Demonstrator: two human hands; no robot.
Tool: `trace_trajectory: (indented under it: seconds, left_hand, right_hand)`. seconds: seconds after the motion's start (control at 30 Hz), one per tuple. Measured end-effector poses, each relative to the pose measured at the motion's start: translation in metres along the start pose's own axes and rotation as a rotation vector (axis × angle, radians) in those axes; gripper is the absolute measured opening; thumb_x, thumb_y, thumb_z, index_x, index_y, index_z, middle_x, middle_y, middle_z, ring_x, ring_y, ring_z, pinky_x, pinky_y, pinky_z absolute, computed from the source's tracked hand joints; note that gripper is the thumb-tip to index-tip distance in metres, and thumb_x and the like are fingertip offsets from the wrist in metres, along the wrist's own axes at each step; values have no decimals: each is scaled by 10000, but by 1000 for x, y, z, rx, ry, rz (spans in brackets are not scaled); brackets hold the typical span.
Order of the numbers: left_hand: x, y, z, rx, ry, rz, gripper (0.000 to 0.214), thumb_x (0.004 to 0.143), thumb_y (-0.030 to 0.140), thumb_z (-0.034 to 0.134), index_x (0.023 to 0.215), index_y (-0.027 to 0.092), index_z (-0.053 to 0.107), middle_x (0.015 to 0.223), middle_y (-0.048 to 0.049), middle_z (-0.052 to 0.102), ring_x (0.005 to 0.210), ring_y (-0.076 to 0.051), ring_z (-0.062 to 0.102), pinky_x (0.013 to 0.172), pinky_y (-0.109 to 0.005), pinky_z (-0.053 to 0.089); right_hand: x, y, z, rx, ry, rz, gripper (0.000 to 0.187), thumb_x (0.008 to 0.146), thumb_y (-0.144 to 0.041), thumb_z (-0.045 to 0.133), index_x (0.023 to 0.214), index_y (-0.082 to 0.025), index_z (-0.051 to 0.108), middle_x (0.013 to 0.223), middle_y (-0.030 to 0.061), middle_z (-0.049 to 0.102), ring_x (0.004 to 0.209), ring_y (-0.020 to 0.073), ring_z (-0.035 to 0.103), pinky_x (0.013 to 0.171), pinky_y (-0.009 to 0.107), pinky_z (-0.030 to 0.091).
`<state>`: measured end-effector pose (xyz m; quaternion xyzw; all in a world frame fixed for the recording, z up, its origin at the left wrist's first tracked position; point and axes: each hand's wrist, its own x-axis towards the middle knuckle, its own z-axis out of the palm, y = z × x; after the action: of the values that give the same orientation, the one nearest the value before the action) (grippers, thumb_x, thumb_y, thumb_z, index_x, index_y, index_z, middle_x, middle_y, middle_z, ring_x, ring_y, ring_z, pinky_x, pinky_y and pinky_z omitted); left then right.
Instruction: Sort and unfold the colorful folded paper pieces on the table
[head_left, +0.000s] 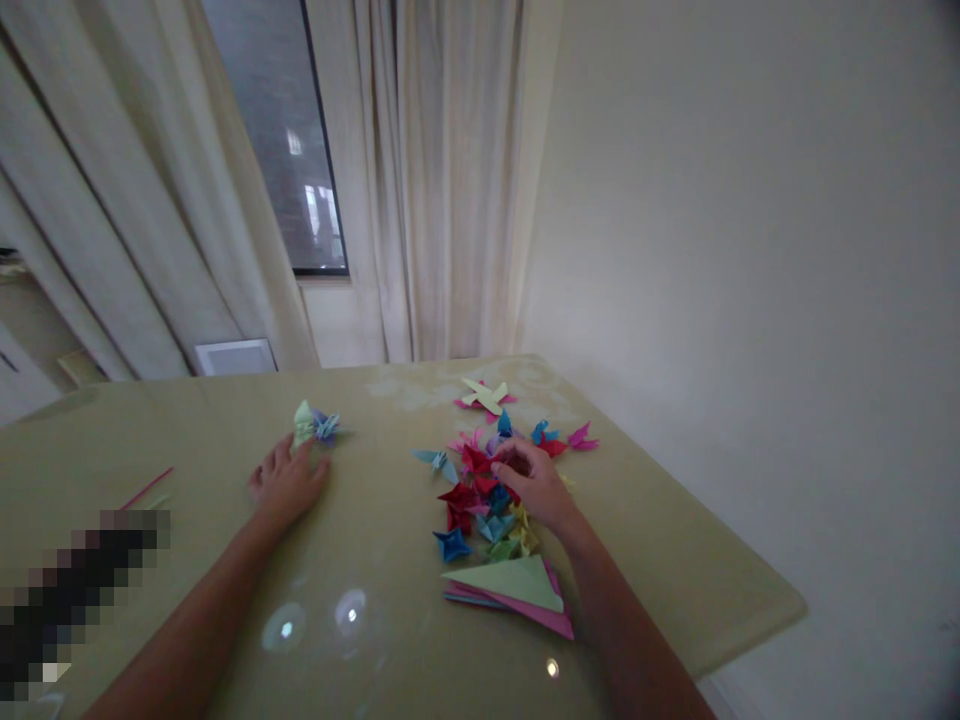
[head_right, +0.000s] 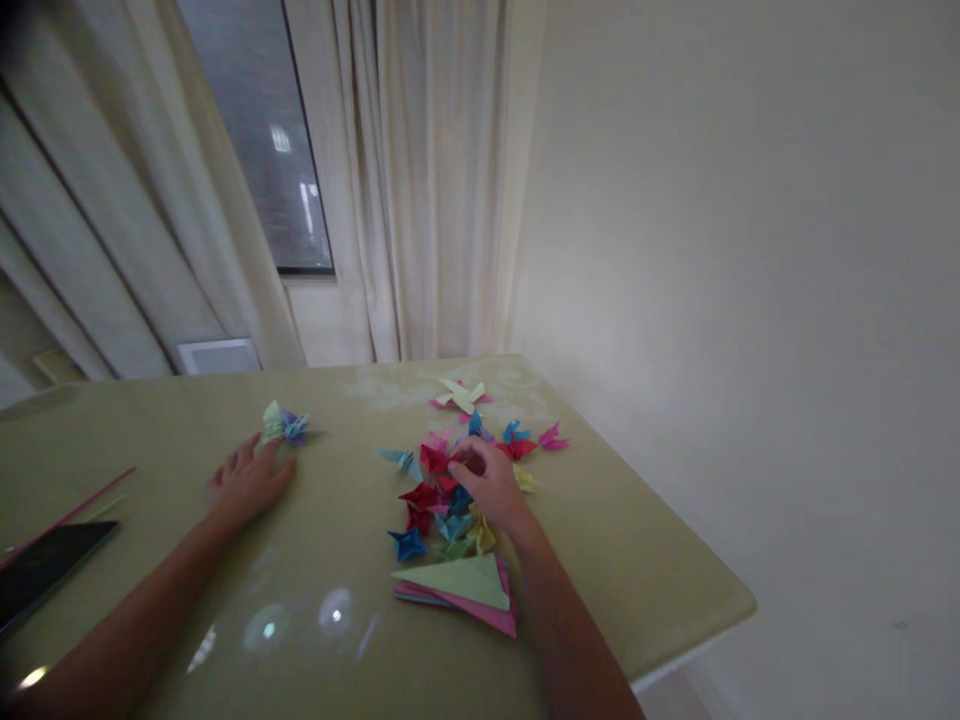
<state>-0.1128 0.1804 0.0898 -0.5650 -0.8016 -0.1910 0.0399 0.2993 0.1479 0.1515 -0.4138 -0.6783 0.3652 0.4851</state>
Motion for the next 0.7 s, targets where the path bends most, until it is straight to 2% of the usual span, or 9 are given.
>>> trace_trajectory:
  seconds: [0.07, 0.13, 0.23, 0.3, 0.4, 0.47, 0.6, 0.7]
  left_hand:
    - [3, -3, 4, 29, -55, 65, 523, 1011, 422, 397, 1413, 158, 606, 1538, -221, 537, 1381, -433, 518, 1144, -636, 361]
    - [2, -1, 6, 30, -78, 87, 514, 1011, 414, 374, 1373, 147, 623, 1454, -215, 612, 1311, -420, 577, 1113, -613, 401]
    - [1, 3, 5, 21, -40, 88, 564, 1002, 434, 374, 1397, 90, 581, 1399, -257, 621, 1279, -431, 579, 1064, -606, 441]
    - [1, 6, 3, -5, 6, 78, 606, 995, 443, 391, 1465, 84, 524, 1457, -273, 563, 1317, -437, 537, 1064, -617, 433]
    - [6, 9, 3, -46, 28, 53, 660, 981, 449, 442, 1584, 180, 420, 1612, -237, 418, 1407, -452, 452, 1094, -651, 388]
    - [11, 8, 5, -51, 7, 44, 668, 972, 443, 463, 1601, 225, 408, 1654, -213, 379, 1435, -463, 430, 1112, -664, 365]
    - [21, 2, 10, -48, -20, 72, 555, 958, 441, 462, 1440, 201, 600, 1598, -198, 481, 1397, -451, 496, 1139, -647, 363]
    - [23, -1, 11, -102, 6, 107, 521, 935, 427, 458, 1293, 112, 668, 1426, -238, 618, 1295, -407, 594, 1118, -551, 440]
  right_hand:
    - [-2, -1, -6, -46, -137, 7, 157, 861, -360, 705, 851, -204, 693, 739, -17, 657, 643, 148, 585, 608, 253, 438]
    - [-3, -3, -8, -94, -201, 3, 184, 885, -383, 701, 847, -202, 711, 733, -14, 666, 635, 142, 572, 592, 244, 419]
    - [-4, -4, -7, -112, -172, -4, 216, 920, -402, 680, 856, -200, 716, 751, -3, 693, 643, 144, 580, 596, 244, 425]
    - [-4, -3, -3, -107, -148, -7, 227, 932, -408, 672, 859, -199, 717, 747, 0, 699, 633, 144, 579, 588, 245, 423]
    - [-3, -1, 1, -113, -126, -21, 246, 932, -421, 678, 836, -199, 719, 714, -3, 686, 608, 142, 565, 566, 243, 406]
    - [-2, 0, 4, -102, -120, -23, 259, 929, -434, 679, 822, -200, 713, 704, -6, 677, 607, 143, 566, 570, 245, 409]
    - [-2, 2, 5, -99, -81, -24, 261, 921, -441, 683, 813, -203, 697, 690, -18, 638, 611, 143, 553, 586, 250, 406]
    - [-3, 2, 5, -105, -50, -23, 256, 919, -437, 679, 815, -203, 694, 684, -19, 618, 612, 147, 544, 581, 254, 398]
